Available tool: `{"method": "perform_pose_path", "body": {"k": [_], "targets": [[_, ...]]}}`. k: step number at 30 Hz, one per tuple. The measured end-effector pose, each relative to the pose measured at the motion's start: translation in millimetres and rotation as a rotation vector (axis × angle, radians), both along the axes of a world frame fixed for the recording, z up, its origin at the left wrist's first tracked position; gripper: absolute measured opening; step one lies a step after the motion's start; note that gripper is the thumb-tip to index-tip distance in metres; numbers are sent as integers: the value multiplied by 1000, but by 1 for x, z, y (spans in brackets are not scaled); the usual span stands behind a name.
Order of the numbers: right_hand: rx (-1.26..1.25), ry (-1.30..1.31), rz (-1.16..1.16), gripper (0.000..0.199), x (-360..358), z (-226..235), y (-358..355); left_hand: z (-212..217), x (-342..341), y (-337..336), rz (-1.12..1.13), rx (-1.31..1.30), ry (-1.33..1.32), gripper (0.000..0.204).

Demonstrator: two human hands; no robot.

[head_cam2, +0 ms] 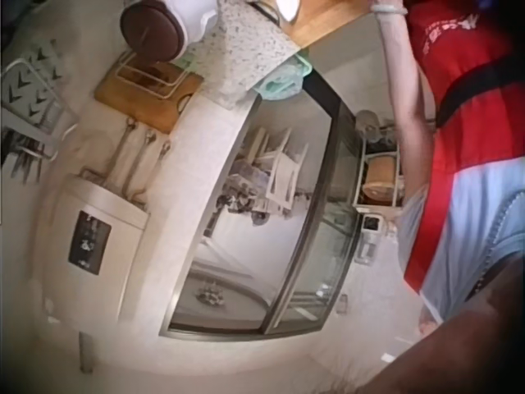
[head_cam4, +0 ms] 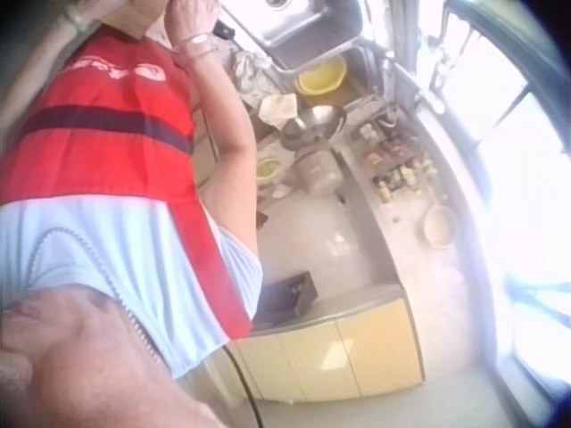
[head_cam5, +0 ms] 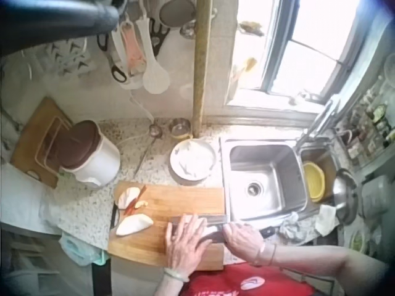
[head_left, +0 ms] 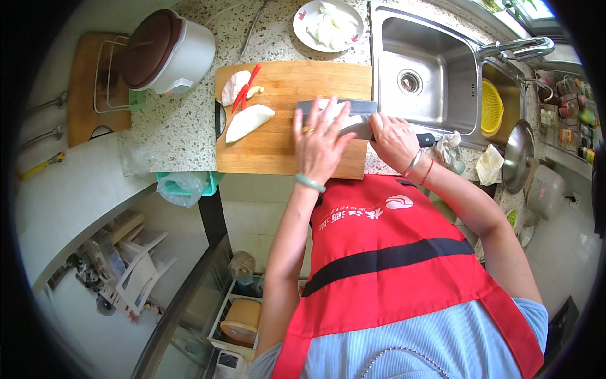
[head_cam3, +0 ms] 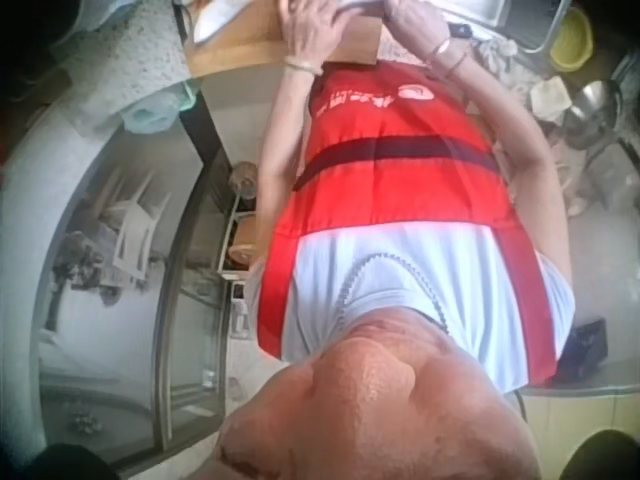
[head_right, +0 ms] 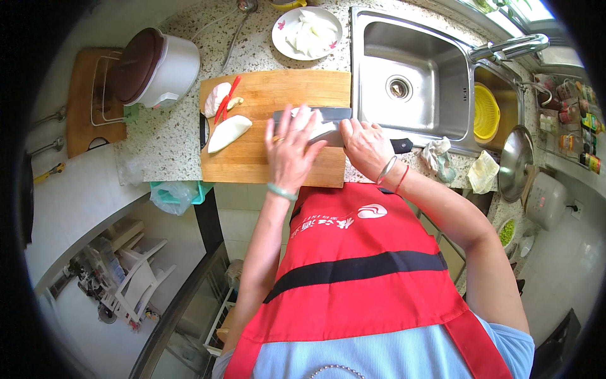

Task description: The person slices white radish and a piece of chicken breast into thin pieces on a wooden cutting board using a cleaver. The sliced radish is placed onto a plate, and the sliced chicken is gathered on the board.

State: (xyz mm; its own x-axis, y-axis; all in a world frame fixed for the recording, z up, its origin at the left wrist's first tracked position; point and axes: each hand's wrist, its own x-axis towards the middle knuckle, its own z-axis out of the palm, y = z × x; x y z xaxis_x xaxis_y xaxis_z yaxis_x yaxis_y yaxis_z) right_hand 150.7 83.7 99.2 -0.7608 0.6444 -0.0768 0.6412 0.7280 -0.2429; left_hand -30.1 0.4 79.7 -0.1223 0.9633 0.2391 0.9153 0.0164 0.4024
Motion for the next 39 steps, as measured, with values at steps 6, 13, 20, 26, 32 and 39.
{"method": "perform_pose_path", "body": {"k": [6, 13, 20, 26, 32, 39], "targets": [[59, -63, 61, 20, 16, 12, -1, -52, -15, 19, -58, -86, -219, 50], [-273, 1, -145, 32, 92, 18, 12, -58, -30, 4, 45, -9, -400, 47], [-1202, 379, -799, 36, 88, -25, 9, -75, -4, 3, 310, 5, -120, 66], [-1299, 360, -795, 38, 59, -50, 1, -72, 21, 16, 436, 124, -159, 74], [-1322, 349, -671, 39, 26, -59, -25, -74, 40, 27, 582, 165, -175, 71], [-1282, 285, -530, 38, 4, -62, -38, -77, 38, 33, 636, 327, -389, 50]]}}
